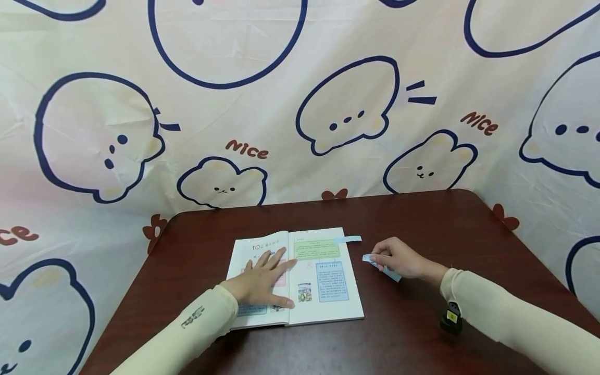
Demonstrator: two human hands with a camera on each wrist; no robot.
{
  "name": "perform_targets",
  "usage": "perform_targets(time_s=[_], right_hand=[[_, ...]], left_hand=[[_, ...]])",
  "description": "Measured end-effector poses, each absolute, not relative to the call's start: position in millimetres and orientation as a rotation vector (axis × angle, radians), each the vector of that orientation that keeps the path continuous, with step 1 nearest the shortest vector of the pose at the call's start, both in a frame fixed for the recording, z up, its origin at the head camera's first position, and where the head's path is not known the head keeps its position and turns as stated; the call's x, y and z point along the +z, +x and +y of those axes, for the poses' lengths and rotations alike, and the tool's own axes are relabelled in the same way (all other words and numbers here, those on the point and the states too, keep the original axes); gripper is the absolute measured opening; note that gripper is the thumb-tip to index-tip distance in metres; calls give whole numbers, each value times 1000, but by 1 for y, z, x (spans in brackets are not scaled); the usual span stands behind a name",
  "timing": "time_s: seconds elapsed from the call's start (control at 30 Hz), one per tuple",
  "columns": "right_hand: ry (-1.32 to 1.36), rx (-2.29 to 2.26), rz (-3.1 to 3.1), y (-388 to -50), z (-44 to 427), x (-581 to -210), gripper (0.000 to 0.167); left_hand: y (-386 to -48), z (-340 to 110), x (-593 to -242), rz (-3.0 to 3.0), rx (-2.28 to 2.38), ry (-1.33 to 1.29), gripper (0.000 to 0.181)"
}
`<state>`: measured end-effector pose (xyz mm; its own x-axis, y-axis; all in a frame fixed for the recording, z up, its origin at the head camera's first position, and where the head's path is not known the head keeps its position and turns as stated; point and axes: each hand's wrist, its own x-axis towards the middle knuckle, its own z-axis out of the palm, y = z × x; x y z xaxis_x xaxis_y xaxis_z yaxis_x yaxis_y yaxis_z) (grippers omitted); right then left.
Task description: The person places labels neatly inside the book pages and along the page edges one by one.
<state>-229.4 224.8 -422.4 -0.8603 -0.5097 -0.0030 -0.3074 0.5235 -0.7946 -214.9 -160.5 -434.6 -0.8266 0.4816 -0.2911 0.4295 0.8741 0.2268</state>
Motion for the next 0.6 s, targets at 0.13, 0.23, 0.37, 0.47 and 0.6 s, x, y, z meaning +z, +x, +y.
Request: perform_targets(time_s=[0.13,0.23,0.37,0.47,0.6], right_hand=[[-682,-1183,2598,-227,220,-423,23],[-664,-1173,2603,-226,216,-424,25],[-644,-1185,2584,-224,212,-425,30],[-645,-1197,2574,-224,210,-427,31],[-659,-1202,2562,-224,207,-428,31]], left_hand=[[-214,-161,-435,2702,217,674,103],[-214,-160,-435,2702,213,672,103],[-214,-160,-435,2703,218,673,103],[-214,-160,-435,2710,221,676,103],[-214,-160,-435,2713,218,681,103]])
